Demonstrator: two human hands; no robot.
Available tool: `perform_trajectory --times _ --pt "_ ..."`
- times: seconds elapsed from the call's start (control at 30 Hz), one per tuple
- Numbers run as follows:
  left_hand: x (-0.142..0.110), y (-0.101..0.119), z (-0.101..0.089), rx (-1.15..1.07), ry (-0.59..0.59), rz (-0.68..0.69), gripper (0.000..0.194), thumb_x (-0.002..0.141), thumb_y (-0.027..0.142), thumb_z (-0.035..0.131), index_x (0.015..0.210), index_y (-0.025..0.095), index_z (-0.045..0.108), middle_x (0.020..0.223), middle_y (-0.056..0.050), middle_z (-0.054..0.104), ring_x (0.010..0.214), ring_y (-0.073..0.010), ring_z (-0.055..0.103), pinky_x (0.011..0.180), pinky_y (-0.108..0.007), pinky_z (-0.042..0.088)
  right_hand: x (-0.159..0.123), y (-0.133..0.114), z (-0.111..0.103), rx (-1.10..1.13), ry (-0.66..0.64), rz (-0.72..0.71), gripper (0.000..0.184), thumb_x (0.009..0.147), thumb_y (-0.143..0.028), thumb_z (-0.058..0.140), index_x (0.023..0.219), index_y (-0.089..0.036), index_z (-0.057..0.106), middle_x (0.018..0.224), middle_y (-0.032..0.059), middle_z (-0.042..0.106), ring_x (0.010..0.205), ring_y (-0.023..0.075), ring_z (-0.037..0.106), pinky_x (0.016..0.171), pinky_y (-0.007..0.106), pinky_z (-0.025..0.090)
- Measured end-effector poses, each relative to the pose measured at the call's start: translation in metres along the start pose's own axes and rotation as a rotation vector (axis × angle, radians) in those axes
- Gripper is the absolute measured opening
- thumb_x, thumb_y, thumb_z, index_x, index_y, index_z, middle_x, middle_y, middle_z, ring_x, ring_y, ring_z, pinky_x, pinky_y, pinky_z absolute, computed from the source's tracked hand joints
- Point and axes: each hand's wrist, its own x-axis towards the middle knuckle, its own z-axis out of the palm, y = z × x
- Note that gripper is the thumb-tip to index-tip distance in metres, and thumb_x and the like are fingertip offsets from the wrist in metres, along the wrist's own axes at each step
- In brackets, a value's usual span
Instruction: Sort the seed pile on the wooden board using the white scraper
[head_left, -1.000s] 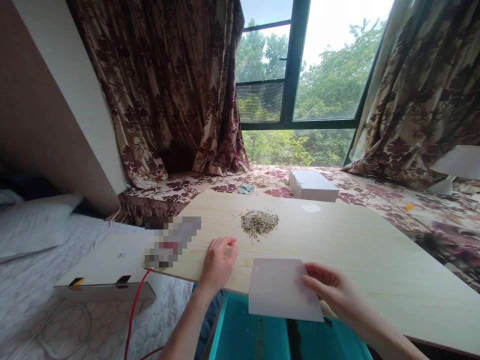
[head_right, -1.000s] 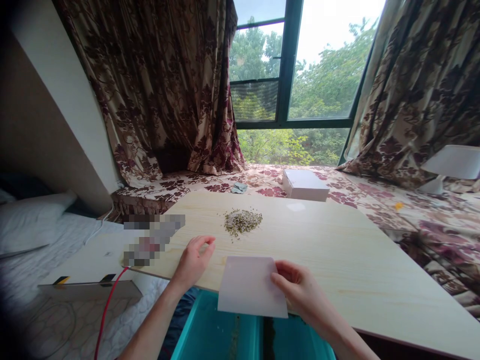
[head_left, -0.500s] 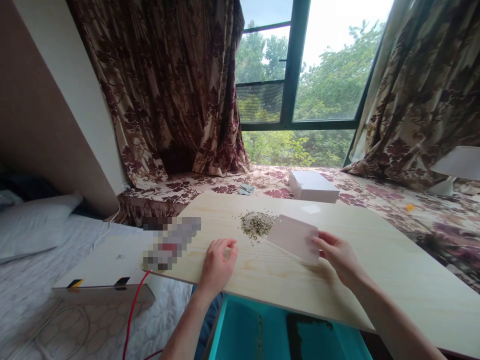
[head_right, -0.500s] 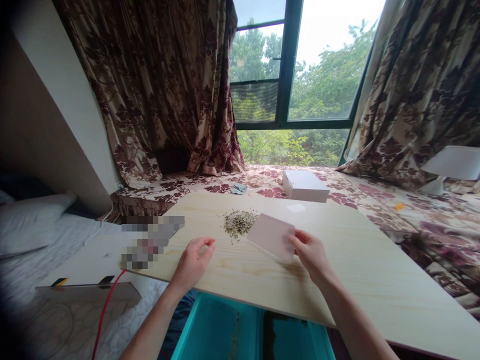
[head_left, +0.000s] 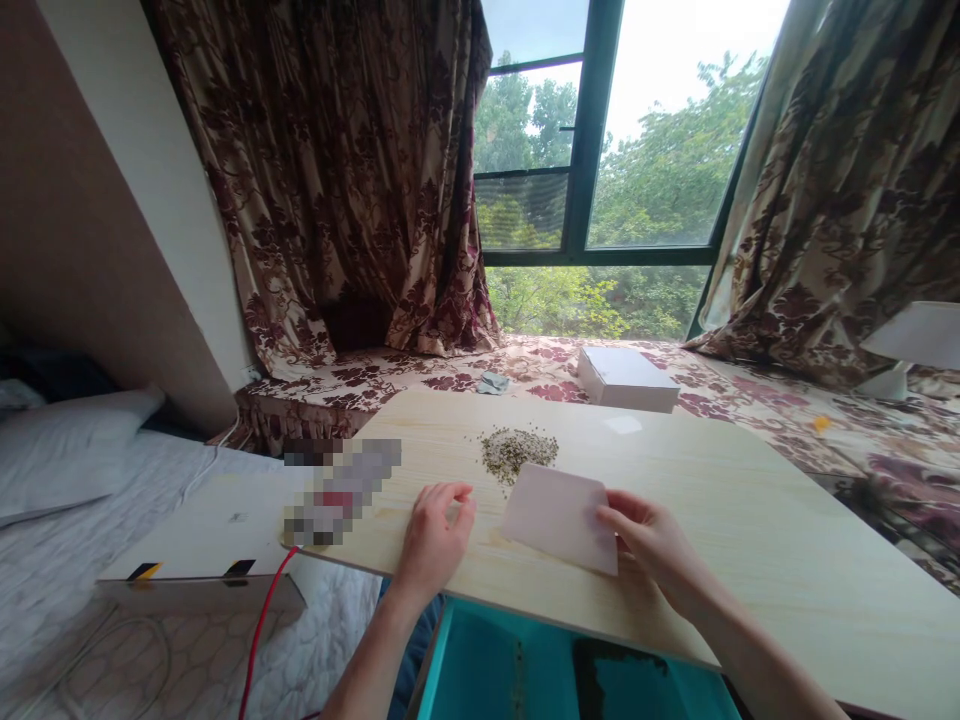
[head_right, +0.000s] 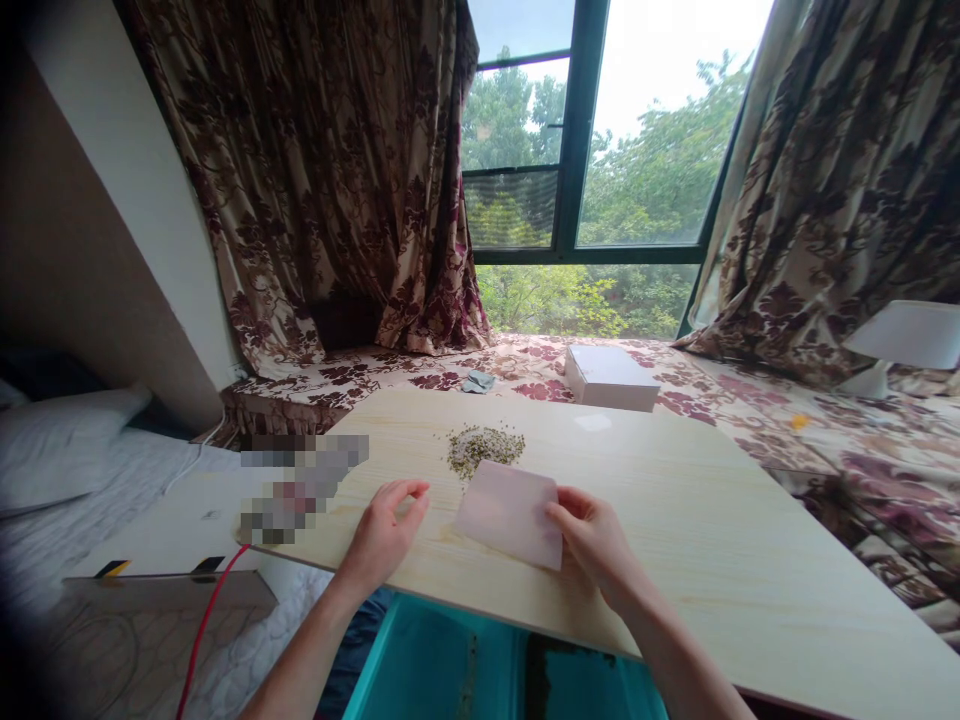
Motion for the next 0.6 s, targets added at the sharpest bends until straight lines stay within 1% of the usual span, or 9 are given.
perform_trajectory --times 0.07,0.17,0.23,0.3,0.37,0.43,0.53,0.6 --pt "0.0 0.0 0.0 -0.001 0.002 -0.004 0.023 0.084 0.029 0.049 0.092 0.019 0.068 0.094 -0.008 0.07 0.098 -0.0234 0.062 0.089 -0.041 0.05 -0.004 0.007 0.002 -0.012 -0.044 0.001 0.03 0.064 -0.042 0.069 0.082 -0.019 0.076 0.076 0.0078 0.075 0.073 0.024 0.069 0.06 0.03 0.054" --pt "0.0 0.0 0.0 -0.002 0.001 -0.005 0.022 0.083 0.028 0.05 0.091 0.019 0.069 0.094 -0.008 0.07 0.097 -0.0232 0.062 0.09 -0.042 0.05 -0.013 0.015 0.003 -0.003 -0.103 0.003 0.034 0.06 -0.046 0.073 0.08 -0.019 0.077 0.074 0.0083 0.075 0.072 0.0246 0.069 0.061 0.03 0.055" --pt "-0.001 0.001 -0.001 0.0 0.0 -0.007 0.022 0.083 0.027 0.05 0.091 0.019 0.069 0.094 -0.008 0.07 0.097 -0.023 0.062 0.09 -0.041 0.05 -0.021 0.016 0.002 0.009 -0.144 0.016 0.035 0.057 -0.048 0.076 0.077 -0.019 0.077 0.074 0.0087 0.075 0.071 0.0246 0.068 0.062 0.031 0.055" --pt "-0.001 0.002 -0.002 0.002 0.0 -0.005 0.021 0.083 0.026 0.051 0.091 0.019 0.068 0.094 -0.007 0.07 0.097 -0.0226 0.062 0.092 -0.041 0.049 -0.029 0.012 -0.003 0.01 -0.156 0.04 0.037 0.056 -0.049 0.077 0.077 -0.019 0.077 0.075 0.0094 0.075 0.071 0.025 0.068 0.062 0.031 0.055" --pt "-0.001 0.002 -0.002 -0.001 -0.002 -0.003 0.021 0.083 0.026 0.05 0.092 0.018 0.068 0.094 -0.007 0.07 0.098 -0.022 0.061 0.091 -0.04 0.049 -0.03 0.006 -0.011 0.002 -0.105 0.046 0.038 0.058 -0.048 0.078 0.082 -0.019 0.078 0.078 0.0101 0.075 0.074 0.0261 0.069 0.063 0.032 0.056" --pt "0.0 0.002 -0.002 -0.001 -0.006 -0.008 0.021 0.083 0.027 0.051 0.093 0.019 0.068 0.094 -0.007 0.07 0.098 -0.0218 0.061 0.091 -0.04 0.049 -0.024 0.001 -0.021 0.012 -0.001 0.018 0.039 0.059 -0.047 0.078 0.084 -0.018 0.078 0.081 0.0107 0.076 0.077 0.0266 0.069 0.066 0.034 0.057" --pt "0.0 0.0 -0.001 -0.003 -0.001 -0.008 0.021 0.083 0.027 0.051 0.093 0.019 0.068 0.094 -0.007 0.071 0.097 -0.0218 0.062 0.091 -0.04 0.049 -0.004 -0.002 -0.034 0.054 0.163 -0.037 0.037 0.057 -0.042 0.079 0.083 -0.016 0.077 0.084 0.0117 0.076 0.076 0.0261 0.069 0.067 0.035 0.057" --pt "0.0 -0.001 0.0 -0.006 0.006 0.0 0.021 0.082 0.027 0.052 0.092 0.019 0.069 0.094 -0.007 0.071 0.097 -0.0219 0.062 0.09 -0.041 0.05 0.01 -0.001 -0.038 0.073 0.242 -0.056 0.035 0.056 -0.04 0.078 0.082 -0.016 0.076 0.086 0.0114 0.076 0.074 0.0249 0.069 0.066 0.035 0.057"
